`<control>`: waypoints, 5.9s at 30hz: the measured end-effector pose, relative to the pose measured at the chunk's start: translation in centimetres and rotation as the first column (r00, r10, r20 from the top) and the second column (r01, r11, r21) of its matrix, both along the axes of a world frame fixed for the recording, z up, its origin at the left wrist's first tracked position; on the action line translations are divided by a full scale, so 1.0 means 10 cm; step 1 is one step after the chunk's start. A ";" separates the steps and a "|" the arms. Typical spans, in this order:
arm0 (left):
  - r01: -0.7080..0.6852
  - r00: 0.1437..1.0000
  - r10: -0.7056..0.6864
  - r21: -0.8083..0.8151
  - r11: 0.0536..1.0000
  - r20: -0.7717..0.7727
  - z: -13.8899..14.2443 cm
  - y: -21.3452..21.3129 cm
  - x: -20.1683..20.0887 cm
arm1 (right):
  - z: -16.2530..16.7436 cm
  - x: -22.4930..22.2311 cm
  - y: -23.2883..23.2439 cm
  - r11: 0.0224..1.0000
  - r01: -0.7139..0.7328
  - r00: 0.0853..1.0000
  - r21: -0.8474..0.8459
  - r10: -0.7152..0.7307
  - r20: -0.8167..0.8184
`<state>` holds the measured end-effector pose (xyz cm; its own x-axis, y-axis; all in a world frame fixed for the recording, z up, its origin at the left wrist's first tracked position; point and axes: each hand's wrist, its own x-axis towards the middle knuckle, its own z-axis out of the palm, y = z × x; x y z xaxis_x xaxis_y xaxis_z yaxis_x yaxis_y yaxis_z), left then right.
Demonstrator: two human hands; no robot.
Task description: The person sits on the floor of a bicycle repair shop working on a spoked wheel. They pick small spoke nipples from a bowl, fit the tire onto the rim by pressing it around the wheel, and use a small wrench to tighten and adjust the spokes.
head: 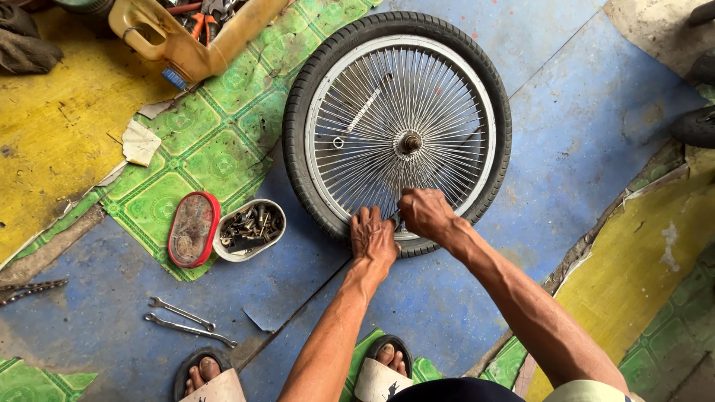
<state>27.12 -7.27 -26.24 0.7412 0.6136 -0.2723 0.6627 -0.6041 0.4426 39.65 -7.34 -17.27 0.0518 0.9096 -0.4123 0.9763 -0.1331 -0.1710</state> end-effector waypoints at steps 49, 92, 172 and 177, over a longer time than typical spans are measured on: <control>-0.061 0.763 0.203 -0.243 0.968 0.614 -0.03 0.00 -0.43 | -0.28 -0.19 -0.63 0.710 0.704 0.541 -0.018 -0.552 -0.634; -0.381 0.766 0.473 -0.285 0.880 0.436 -0.21 0.43 -2.09 | -0.35 -1.47 0.38 0.976 0.218 0.739 0.008 -0.160 -0.655; -0.660 0.594 0.734 -0.322 0.678 0.329 -0.17 1.07 -2.12 | -0.86 -1.67 0.52 0.931 0.115 0.863 0.346 0.079 -0.499; -0.688 0.442 0.869 -0.537 0.487 0.222 -0.18 1.11 -2.13 | -0.84 -1.71 0.47 0.889 0.110 0.848 0.444 0.148 -0.508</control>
